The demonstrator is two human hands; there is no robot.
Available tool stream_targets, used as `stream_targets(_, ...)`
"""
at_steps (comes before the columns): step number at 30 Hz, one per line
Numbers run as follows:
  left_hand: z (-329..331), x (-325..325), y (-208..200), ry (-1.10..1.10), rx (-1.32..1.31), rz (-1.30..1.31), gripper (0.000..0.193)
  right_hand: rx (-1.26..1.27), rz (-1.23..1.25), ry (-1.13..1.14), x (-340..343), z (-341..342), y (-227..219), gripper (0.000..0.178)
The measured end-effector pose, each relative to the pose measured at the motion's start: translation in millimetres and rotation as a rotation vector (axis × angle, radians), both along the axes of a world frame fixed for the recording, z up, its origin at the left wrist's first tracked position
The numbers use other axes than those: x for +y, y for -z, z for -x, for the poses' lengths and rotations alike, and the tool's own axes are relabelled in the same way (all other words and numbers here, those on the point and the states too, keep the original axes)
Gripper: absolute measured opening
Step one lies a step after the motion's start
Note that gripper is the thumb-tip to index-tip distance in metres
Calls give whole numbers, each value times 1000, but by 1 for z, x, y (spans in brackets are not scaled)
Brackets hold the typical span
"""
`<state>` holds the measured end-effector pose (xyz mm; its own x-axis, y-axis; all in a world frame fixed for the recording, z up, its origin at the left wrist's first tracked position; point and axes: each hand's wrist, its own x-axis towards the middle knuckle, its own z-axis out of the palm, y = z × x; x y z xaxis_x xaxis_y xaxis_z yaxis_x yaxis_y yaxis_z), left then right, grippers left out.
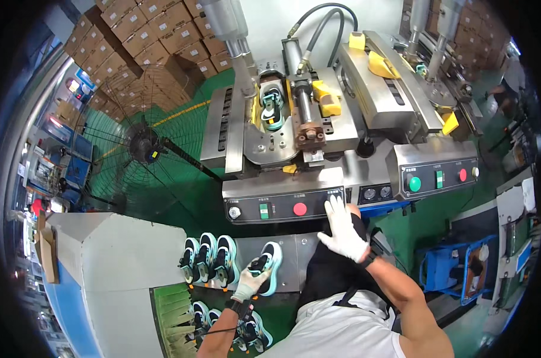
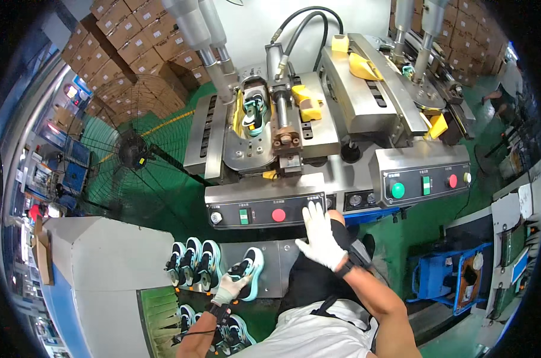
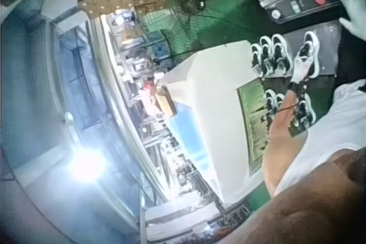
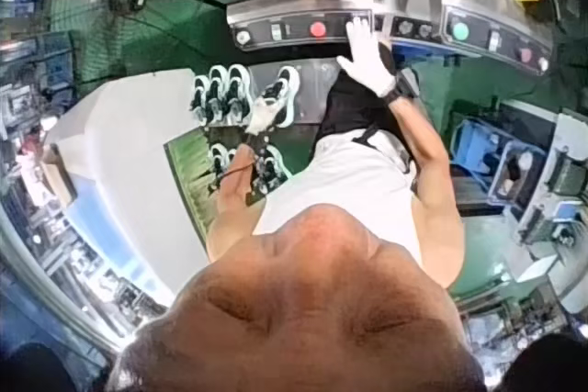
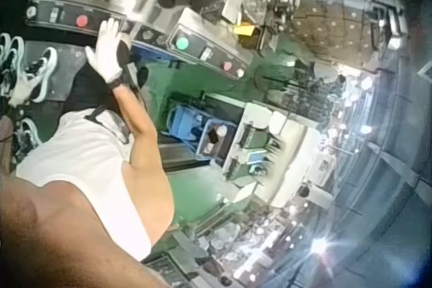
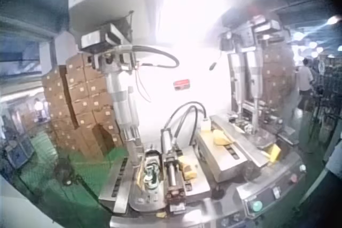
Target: Using an industrial machine to press and shape athletic shoes in a factory.
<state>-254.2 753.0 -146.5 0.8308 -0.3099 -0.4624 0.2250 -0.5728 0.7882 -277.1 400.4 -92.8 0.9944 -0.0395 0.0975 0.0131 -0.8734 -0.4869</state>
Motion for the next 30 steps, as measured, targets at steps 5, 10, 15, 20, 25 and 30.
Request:
stream_targets(5, 31, -108, -88, 207, 60, 252, 57, 64, -606, -90, -10, 121, -17, 101)
stream_targets(10, 71, -272, -108, 293, 122, 518, 60, -26, -493, 296, -9, 185, -70, 108)
stream_targets(15, 123, -382, -154, 838, 72, 754, 62, -564, -299, 987, -67, 238, -58, 93)
stream_targets(20, 157, -408, -181, 1279, 4, 765, 59, -1248, -1008, 1279, -149, 314, -62, 58)
stream_targets(25, 137, -377, -140, 1118, 282, 487, 52, -1518, -508, 1255, -326, 382, -66, 39)
stream_targets(30, 116, -345, -70, 946, 324, 208, 47, -1199, -160, 1554, -522, 500, -66, 37)
